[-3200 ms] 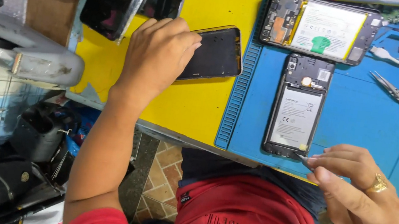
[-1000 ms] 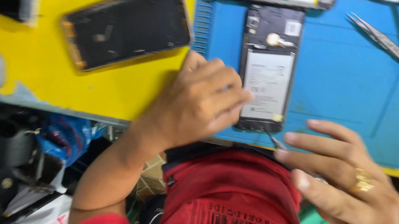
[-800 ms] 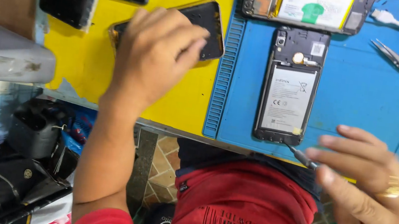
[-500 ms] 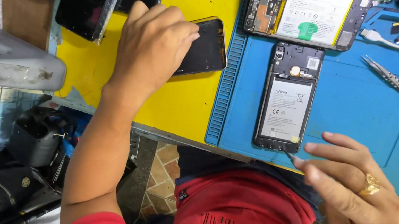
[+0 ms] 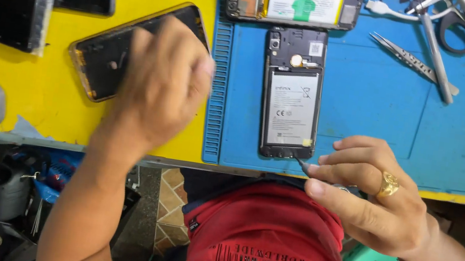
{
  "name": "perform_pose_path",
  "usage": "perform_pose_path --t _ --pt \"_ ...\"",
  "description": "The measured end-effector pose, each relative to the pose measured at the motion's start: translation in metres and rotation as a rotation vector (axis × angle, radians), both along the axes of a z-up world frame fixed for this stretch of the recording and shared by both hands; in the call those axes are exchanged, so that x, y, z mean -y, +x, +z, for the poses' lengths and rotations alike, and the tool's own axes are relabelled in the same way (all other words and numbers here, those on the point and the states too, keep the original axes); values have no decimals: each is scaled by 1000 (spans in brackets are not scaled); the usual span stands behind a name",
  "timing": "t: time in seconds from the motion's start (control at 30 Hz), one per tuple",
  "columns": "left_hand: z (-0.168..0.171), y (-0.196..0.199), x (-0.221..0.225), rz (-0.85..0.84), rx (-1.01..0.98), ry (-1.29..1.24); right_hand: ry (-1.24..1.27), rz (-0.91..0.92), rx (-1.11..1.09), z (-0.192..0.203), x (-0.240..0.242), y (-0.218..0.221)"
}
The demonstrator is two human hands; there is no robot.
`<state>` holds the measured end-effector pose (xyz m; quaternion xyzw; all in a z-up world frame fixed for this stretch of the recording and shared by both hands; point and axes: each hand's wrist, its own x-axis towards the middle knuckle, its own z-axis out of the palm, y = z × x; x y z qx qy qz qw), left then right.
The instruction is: Disassembling a mobile phone by removing screws and prying off the back cover to access internal components.
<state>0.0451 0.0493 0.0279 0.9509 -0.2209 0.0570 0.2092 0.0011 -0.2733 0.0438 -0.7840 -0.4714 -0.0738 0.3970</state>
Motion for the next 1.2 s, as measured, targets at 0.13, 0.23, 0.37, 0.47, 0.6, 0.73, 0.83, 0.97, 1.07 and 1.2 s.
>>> perform_pose_path --t 0.13,0.23,0.37,0.47,0.6,0.73,0.83,0.97,1.07,1.2 --pt "-3 -24 40 -269 -135 -200 23 9 -7 6 -5 5" --pt "-14 -30 55 -358 -138 -304 53 14 -59 11 -6 0" --pt "-19 -32 65 -384 -171 -351 131 -18 -39 7 -6 -5" --pt "-20 -30 66 -368 -157 -346 146 -43 -26 2 -6 -4" --pt "-20 -28 66 -343 -165 -400 149 -47 -27 0 -6 -3" --pt "-23 -26 66 -341 -164 -418 144 10 -50 2 -7 0" --pt "-24 -27 65 -366 -203 -392 77 74 -72 8 -6 4" --pt "-24 -28 65 -379 -208 -408 75 110 -64 7 -7 8" --pt "-24 -28 64 -389 -189 -382 57 142 -66 6 -8 10" --pt "-24 -28 64 -392 -167 -365 38 131 -53 8 -10 12"
